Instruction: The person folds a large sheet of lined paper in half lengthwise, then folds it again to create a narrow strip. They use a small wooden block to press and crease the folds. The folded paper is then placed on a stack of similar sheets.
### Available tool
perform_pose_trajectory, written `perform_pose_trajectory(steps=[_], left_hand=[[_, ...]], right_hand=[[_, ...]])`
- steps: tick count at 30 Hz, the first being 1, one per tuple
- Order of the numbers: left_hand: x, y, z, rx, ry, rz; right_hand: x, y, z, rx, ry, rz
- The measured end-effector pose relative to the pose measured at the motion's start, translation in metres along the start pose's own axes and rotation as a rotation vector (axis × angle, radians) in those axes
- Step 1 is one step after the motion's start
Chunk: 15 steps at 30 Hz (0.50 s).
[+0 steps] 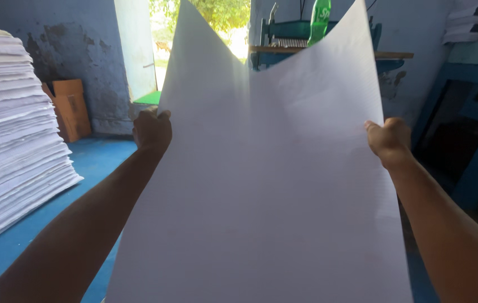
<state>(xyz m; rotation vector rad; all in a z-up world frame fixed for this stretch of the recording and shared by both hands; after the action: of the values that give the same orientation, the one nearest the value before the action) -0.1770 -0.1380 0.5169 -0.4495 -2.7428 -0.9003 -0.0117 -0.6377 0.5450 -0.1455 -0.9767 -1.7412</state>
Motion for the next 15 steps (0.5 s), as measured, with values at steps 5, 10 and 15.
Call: perform_pose_trajectory(steps=[5,10,15], left_hand=[[0.035,-0.006,-0.025,-0.059,-0.148,-0.156],[0.057,-0.019,-0.034,-0.059,-0.341,-0.185],[0.069,-0.034,-0.028,-0.124,-0.412,-0.155]], right_hand=[[0.039,-0.013,0.032,0.139,0.091,-0.212],[0.061,-0.027,0.040,0.253,0.215,-0.334],[0.060,-0.044,0.033,0.288,0.383,-0.316]])
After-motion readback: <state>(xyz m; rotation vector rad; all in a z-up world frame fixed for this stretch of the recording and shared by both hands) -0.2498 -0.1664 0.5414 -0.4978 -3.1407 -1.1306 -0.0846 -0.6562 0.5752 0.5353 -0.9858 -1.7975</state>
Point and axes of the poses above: each hand's wrist, its own y-axis towards the middle knuckle, its own x-axis out of the back of the hand, z = x × y, the point moved 4 cm from there along y, towards the middle knuckle, and after that the axes turned 5 degrees about x, right-handed, at the moved point
